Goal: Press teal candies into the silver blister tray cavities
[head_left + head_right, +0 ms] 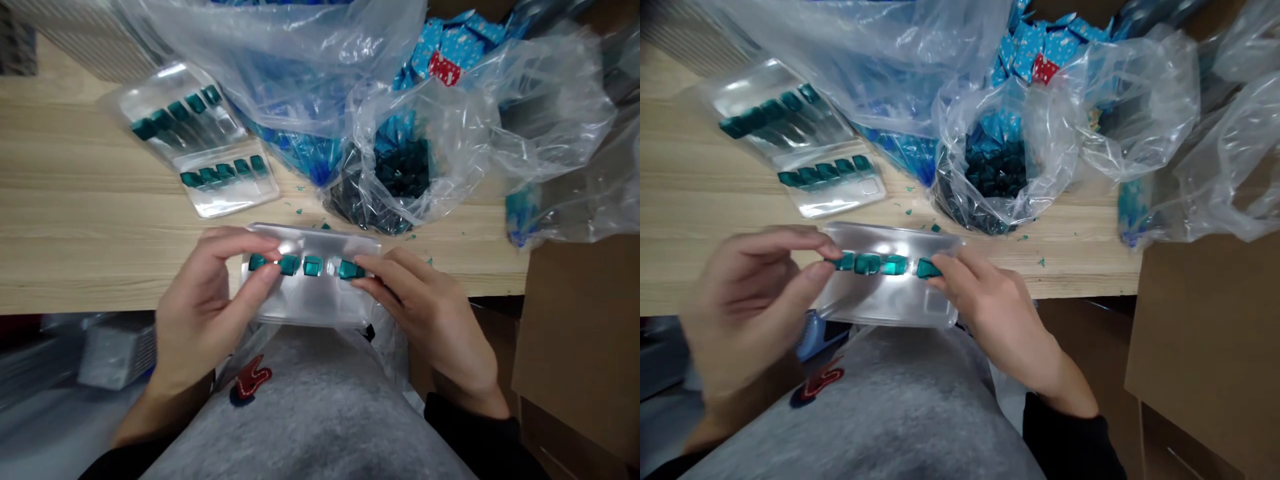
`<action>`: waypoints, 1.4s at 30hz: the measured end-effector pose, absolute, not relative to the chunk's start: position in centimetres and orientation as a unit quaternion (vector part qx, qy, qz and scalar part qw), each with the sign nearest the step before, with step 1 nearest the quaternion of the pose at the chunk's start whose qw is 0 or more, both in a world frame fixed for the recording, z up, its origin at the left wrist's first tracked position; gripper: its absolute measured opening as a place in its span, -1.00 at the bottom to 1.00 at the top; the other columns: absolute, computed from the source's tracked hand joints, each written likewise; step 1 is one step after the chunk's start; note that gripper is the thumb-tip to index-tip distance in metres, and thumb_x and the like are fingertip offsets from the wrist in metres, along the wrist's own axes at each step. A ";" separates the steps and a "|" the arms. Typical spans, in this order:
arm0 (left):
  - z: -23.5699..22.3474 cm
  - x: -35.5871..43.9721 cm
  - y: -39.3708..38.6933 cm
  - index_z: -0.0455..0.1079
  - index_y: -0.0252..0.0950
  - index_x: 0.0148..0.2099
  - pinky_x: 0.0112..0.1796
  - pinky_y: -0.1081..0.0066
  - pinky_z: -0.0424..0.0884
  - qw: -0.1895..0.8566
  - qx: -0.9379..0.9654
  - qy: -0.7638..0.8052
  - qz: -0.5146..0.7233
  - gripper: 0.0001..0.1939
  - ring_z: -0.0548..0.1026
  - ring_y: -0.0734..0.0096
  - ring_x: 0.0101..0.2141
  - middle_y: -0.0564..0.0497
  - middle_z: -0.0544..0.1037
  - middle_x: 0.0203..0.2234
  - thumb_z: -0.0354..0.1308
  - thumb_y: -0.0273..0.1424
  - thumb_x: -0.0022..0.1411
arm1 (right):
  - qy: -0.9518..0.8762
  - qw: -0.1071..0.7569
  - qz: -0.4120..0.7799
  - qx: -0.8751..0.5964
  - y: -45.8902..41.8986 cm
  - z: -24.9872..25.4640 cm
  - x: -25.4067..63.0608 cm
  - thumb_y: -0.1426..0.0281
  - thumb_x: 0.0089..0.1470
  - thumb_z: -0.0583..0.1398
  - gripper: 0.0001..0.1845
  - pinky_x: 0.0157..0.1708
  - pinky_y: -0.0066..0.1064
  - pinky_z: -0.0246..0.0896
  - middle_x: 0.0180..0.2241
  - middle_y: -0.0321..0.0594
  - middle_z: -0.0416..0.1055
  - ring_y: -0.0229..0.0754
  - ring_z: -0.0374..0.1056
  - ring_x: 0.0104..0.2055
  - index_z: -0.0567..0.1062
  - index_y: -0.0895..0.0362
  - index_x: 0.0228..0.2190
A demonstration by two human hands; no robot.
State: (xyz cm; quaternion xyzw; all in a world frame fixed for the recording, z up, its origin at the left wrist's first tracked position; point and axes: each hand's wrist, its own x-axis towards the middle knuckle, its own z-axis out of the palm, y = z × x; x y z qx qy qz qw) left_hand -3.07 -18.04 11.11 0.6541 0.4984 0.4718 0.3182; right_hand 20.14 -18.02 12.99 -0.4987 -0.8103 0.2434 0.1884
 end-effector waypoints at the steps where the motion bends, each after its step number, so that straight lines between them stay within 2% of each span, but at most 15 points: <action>1: 11.1 -3.3 -18.0 0.48 -0.12 -0.02 -0.12 0.24 0.46 0.310 0.641 0.510 0.482 -0.72 0.51 0.40 -0.17 0.10 0.56 -0.25 0.23 -0.56 0.28 | -0.825 0.171 0.225 -0.490 -17.9 13.1 19.9 0.34 0.35 0.12 -0.77 -0.39 -0.34 0.39 -0.21 -0.14 0.57 -0.16 0.50 -0.32 0.54 0.10 -0.08; 6: 11.1 -3.7 -18.0 0.47 -0.06 -0.05 -0.05 0.09 0.48 0.286 0.652 0.542 0.447 -0.79 0.51 0.29 -0.10 0.09 0.56 -0.22 0.17 -0.49 0.35 | -0.892 0.110 0.103 -0.427 -17.4 13.4 18.1 0.54 0.33 0.02 -0.68 -0.57 -0.34 0.19 -0.38 -0.10 0.54 -0.19 0.39 -0.48 0.58 0.32 -0.15; 8: 11.2 -3.8 -18.0 0.46 -0.02 -0.03 -0.05 0.08 0.48 0.285 0.664 0.540 0.431 -0.79 0.50 0.27 -0.09 0.09 0.56 -0.21 0.15 -0.45 0.37 | -0.894 0.103 0.099 -0.425 -17.2 13.4 18.0 0.53 0.35 0.01 -0.66 -0.59 -0.33 0.15 -0.41 -0.09 0.52 -0.18 0.36 -0.51 0.57 0.37 -0.13; 11: 11.5 -3.8 -18.0 0.45 0.01 0.01 -0.02 0.07 0.46 0.289 0.673 0.537 0.418 -0.76 0.49 0.26 -0.06 0.10 0.56 -0.19 0.10 -0.44 0.40 | -0.855 0.153 0.227 -0.441 -16.7 13.1 18.6 0.36 0.36 0.10 -0.71 -0.51 -0.38 0.21 -0.35 -0.15 0.52 -0.21 0.39 -0.43 0.57 0.23 -0.08; 14: 11.9 -3.4 -17.8 0.44 -0.01 0.02 -0.07 0.10 0.47 0.295 0.693 0.519 0.404 -0.74 0.50 0.27 -0.08 0.10 0.56 -0.18 0.09 -0.47 0.39 | -0.693 0.330 0.436 -0.470 -15.9 12.8 18.7 0.20 0.30 0.18 -0.71 -0.46 -0.43 0.27 -0.43 -0.32 0.44 -0.29 0.34 -0.46 0.56 0.08 -0.07; 17: 12.1 -2.2 -17.5 0.44 -0.08 -0.01 -0.19 0.21 0.53 0.270 0.761 0.450 0.381 -0.80 0.55 0.29 -0.16 0.06 0.58 -0.21 0.17 -0.44 0.37 | -0.432 0.451 0.631 -0.460 -15.0 12.7 17.3 0.03 0.29 0.11 -0.63 -0.65 -0.48 0.13 -0.54 -0.43 0.26 -0.36 0.14 -0.63 0.52 0.04 -0.19; 20: 12.1 -0.5 -17.1 0.42 -0.14 0.01 -0.24 0.27 0.56 0.227 0.816 0.389 0.362 -0.80 0.57 0.28 -0.19 -0.01 0.58 -0.20 0.22 -0.29 0.35 | -0.266 0.483 0.711 -0.436 -14.3 12.7 15.4 -0.04 0.22 0.13 -0.59 -0.70 -0.52 0.02 -0.52 -0.44 0.18 -0.41 0.04 -0.66 0.43 0.05 -0.31; 25: 12.0 0.9 -16.8 0.37 -0.12 0.06 -0.18 0.26 0.59 0.201 0.809 0.410 0.371 -0.73 0.57 0.26 -0.15 -0.02 0.56 -0.16 0.23 -0.27 0.35 | -0.236 0.499 0.685 -0.476 -14.6 12.2 14.3 -0.10 0.26 0.00 -0.52 -0.61 -0.52 0.16 -0.39 -0.32 0.27 -0.37 0.12 -0.57 0.38 0.05 -0.27; 30: 12.0 1.1 -17.2 0.40 -0.13 -0.02 -0.24 0.28 0.59 0.205 0.830 0.380 0.354 -0.83 0.58 0.27 -0.22 -0.02 0.56 -0.22 0.22 -0.29 0.36 | -0.274 0.516 0.649 -0.488 -15.0 11.5 14.3 -0.12 0.29 -0.11 -0.48 -0.49 -0.45 0.29 -0.30 -0.24 0.31 -0.30 0.23 -0.46 0.33 0.03 -0.23; 33: 12.0 1.2 -17.5 0.37 -0.17 -0.01 -0.20 0.32 0.59 0.275 0.810 0.377 0.355 -0.84 0.58 0.32 -0.18 0.00 0.56 -0.23 0.14 -0.45 0.39 | -0.250 0.538 0.649 -0.476 -14.7 11.6 14.3 -0.05 0.29 -0.02 -0.57 -0.50 -0.47 0.28 -0.35 -0.28 0.28 -0.32 0.21 -0.48 0.31 0.03 -0.30; 36: 12.0 1.1 -17.9 0.37 -0.17 -0.02 -0.21 0.41 0.59 0.365 0.734 0.409 0.400 -0.75 0.58 0.42 -0.22 0.05 0.56 -0.25 0.14 -0.58 0.32 | -0.266 0.560 0.634 -0.462 -14.5 11.5 14.9 0.03 0.28 0.08 -0.66 -0.58 -0.51 0.20 -0.38 -0.33 0.27 -0.37 0.16 -0.54 0.35 0.02 -0.34; 39: 12.1 0.5 -18.1 0.42 -0.14 -0.03 -0.31 0.46 0.58 0.420 0.653 0.465 0.425 -0.76 0.58 0.46 -0.32 0.07 0.57 -0.26 0.18 -0.53 0.31 | -0.334 0.569 0.616 -0.431 -15.1 11.2 16.3 0.08 0.24 0.18 -0.71 -0.63 -0.52 0.15 -0.46 -0.40 0.29 -0.39 0.14 -0.60 0.46 0.01 -0.36; 42: 12.3 0.0 -18.0 0.45 -0.12 -0.01 -0.41 0.48 0.56 0.440 0.630 0.478 0.425 -0.81 0.56 0.48 -0.39 0.06 0.59 -0.26 0.19 -0.42 0.35 | -0.453 0.546 0.577 -0.404 -16.2 11.3 17.5 0.25 0.18 0.30 -0.91 -0.44 -0.49 0.35 -0.44 -0.40 0.45 -0.36 0.35 -0.47 0.59 -0.02 -0.31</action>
